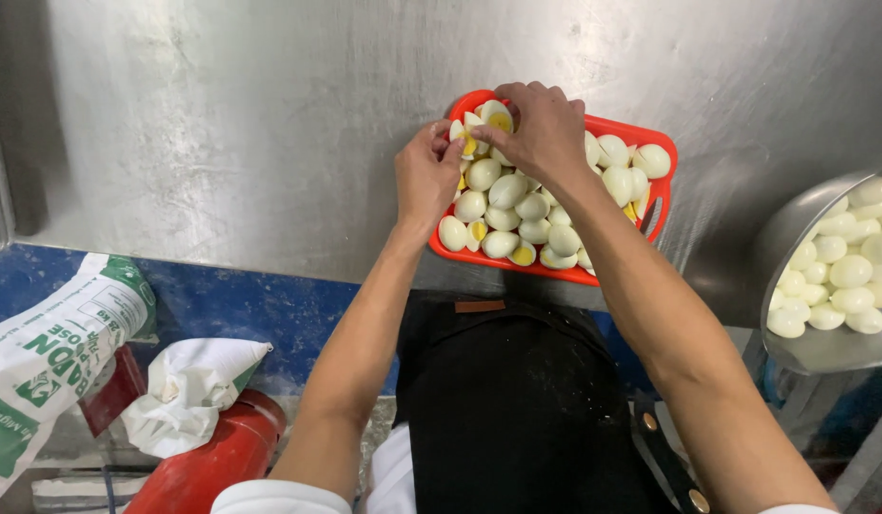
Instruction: The recorder is using a wire egg slicer to cut hard-boiled eggs and arranging them on a tray.
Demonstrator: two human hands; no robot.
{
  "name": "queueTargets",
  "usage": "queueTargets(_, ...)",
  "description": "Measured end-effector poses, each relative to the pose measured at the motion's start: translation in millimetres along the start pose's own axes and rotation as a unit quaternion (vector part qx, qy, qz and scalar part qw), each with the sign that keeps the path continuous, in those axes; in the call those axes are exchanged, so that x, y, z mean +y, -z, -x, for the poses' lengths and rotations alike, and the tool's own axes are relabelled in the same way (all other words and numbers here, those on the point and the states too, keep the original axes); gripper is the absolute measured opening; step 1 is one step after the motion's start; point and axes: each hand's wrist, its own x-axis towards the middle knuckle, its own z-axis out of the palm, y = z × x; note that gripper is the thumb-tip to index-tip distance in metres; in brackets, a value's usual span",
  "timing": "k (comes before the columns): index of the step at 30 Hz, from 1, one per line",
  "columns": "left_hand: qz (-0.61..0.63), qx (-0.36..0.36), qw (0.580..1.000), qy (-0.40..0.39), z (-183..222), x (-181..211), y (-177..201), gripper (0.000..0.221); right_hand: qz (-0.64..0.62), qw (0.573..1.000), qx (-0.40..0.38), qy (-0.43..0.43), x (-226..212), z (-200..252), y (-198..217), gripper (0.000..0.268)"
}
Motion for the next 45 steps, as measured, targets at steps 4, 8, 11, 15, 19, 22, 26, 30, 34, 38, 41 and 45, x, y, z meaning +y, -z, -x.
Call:
queueTargets(4,0.008,0.0,1.0,-0.01,-1,-3,-3,0.03,0.026,0.999,0.023,0.019,1,0,-2,0.064)
queueTargets(8,-0.014,-0.001,1.0,-0.008,-1,-1,-1,0.03,0.02,1.0,0.008,0.008,4,-1,-5,0.055)
queueTargets(11,-0.014,0.0,1.0,-0.004,1,3,4,0.03,0.015,1.0,0.009,0.008,1,0,-1,0.051)
queueTargets(15,0.001,0.003,1.0,-0.005,2,-1,4,0.028,-0.088,0.996,-0.006,-0.019,21,-6,-6,0.034)
queueTargets(19,0.014,0.006,1.0,-0.02,3,-8,-2,0.026,-0.172,0.984,-0.014,-0.043,30,-10,-1,0.032)
queueTargets(22,-0.006,0.019,0.999,-0.038,5,-4,-3,0.029,-0.172,0.984,-0.017,-0.038,29,-10,-1,0.023)
queueTargets(26,-0.122,0.013,0.983,-0.136,13,10,-2,0.035,-0.18,0.983,-0.015,-0.03,31,-11,-2,0.022)
queueTargets(30,-0.228,-0.036,0.952,-0.201,14,0,-15,0.034,-0.187,0.982,-0.017,-0.02,35,-12,-4,0.022)
queueTargets(34,-0.255,-0.044,0.947,-0.191,13,0,-19,0.035,-0.201,0.979,-0.006,-0.029,37,-12,-5,0.021)
queueTargets(38,-0.248,-0.039,0.949,-0.19,13,-4,-18,0.036,-0.133,0.991,0.033,-0.007,40,-12,-9,0.018)
queueTargets(41,-0.245,-0.04,0.95,-0.19,14,-4,-19,0.035,-0.167,0.985,0.017,-0.035,41,-11,-9,0.017)
queueTargets(45,-0.257,-0.055,0.947,-0.183,16,10,-17,0.04,-0.189,0.98,0.002,-0.054,43,-12,-7,0.017)
